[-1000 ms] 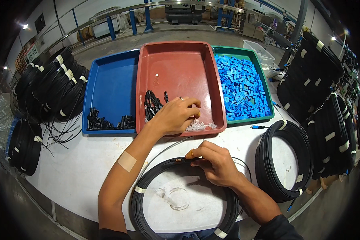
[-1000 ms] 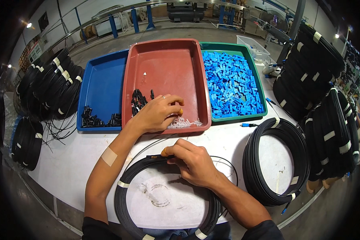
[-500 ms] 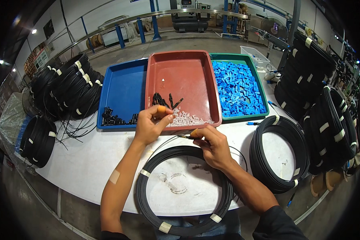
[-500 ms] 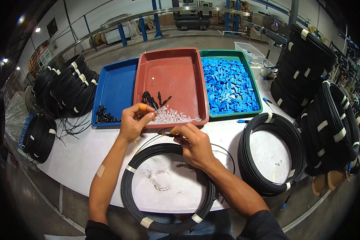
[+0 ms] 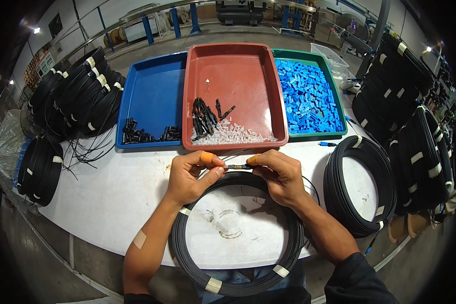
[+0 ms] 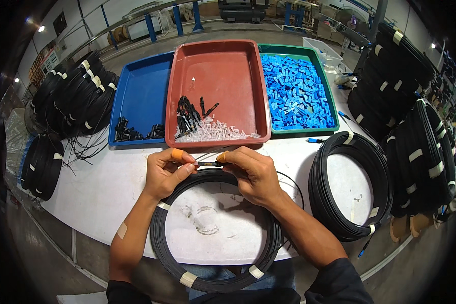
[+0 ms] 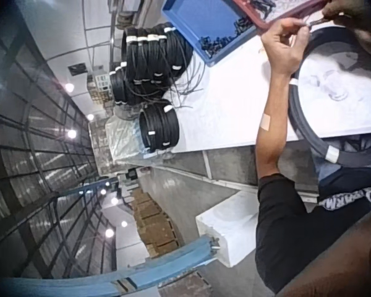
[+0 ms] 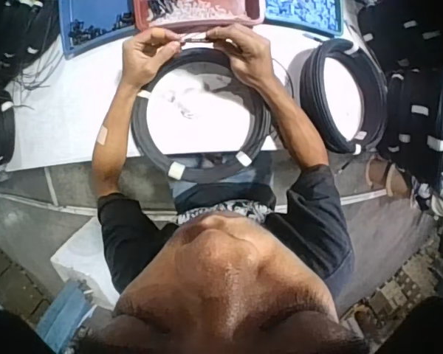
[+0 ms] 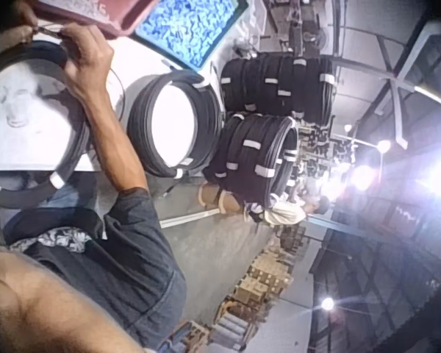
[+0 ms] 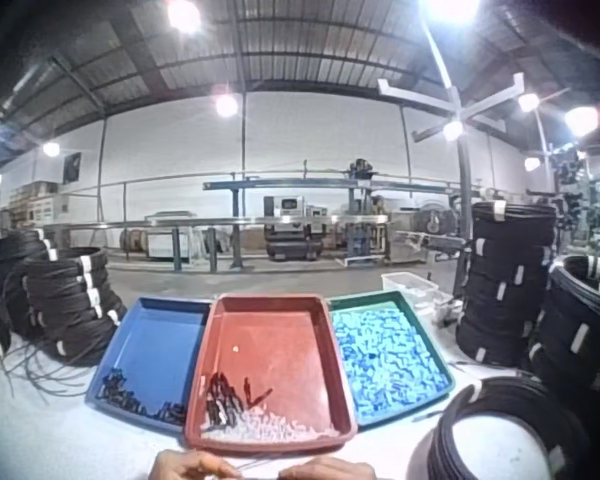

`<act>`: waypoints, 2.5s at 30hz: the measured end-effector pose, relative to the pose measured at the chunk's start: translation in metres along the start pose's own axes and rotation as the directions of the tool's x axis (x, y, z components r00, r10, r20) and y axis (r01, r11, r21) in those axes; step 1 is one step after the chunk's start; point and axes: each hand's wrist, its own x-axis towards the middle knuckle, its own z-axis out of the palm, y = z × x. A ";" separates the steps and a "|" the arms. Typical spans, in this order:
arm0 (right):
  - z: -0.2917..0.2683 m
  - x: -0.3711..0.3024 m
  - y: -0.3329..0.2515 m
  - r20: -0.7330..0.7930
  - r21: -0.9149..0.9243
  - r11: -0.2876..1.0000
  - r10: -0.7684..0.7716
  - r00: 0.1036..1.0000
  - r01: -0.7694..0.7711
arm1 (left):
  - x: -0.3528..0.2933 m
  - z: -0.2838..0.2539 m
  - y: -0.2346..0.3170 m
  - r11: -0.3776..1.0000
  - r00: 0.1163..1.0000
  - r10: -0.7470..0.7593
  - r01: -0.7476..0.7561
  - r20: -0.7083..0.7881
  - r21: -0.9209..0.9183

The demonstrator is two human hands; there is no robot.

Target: The person assembles fiber optic cable coils by taking connector pieces from trays and attaching them onto the cable ends by hand.

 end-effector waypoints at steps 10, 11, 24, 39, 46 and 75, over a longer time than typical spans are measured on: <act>0.000 -0.001 -0.002 0.024 -0.023 0.999 0.027 0.999 -0.026 | -0.003 -0.001 -0.006 0.998 0.999 -0.034 0.035 0.034 -0.043; -0.001 -0.001 -0.001 0.027 -0.026 0.999 0.023 0.999 -0.023 | -0.003 0.000 -0.005 0.999 0.999 -0.029 0.030 0.037 -0.015; 0.001 -0.002 0.000 0.089 -0.088 0.985 0.156 0.984 -0.148 | -0.001 0.004 0.007 0.912 0.997 0.060 -0.074 0.048 0.405; 0.002 -0.002 0.000 0.118 -0.112 0.994 0.008 0.993 0.005 | -0.004 0.003 0.007 0.924 1.000 -0.004 0.000 0.012 0.381; 0.003 -0.003 0.004 0.143 -0.159 0.985 -0.039 0.989 0.061 | -0.003 0.006 0.010 0.894 0.997 0.031 -0.058 0.067 0.444; 0.004 -0.001 -0.001 0.181 -0.129 0.991 0.001 0.984 0.022 | -0.007 0.006 0.010 0.861 0.987 0.119 -0.158 0.111 0.483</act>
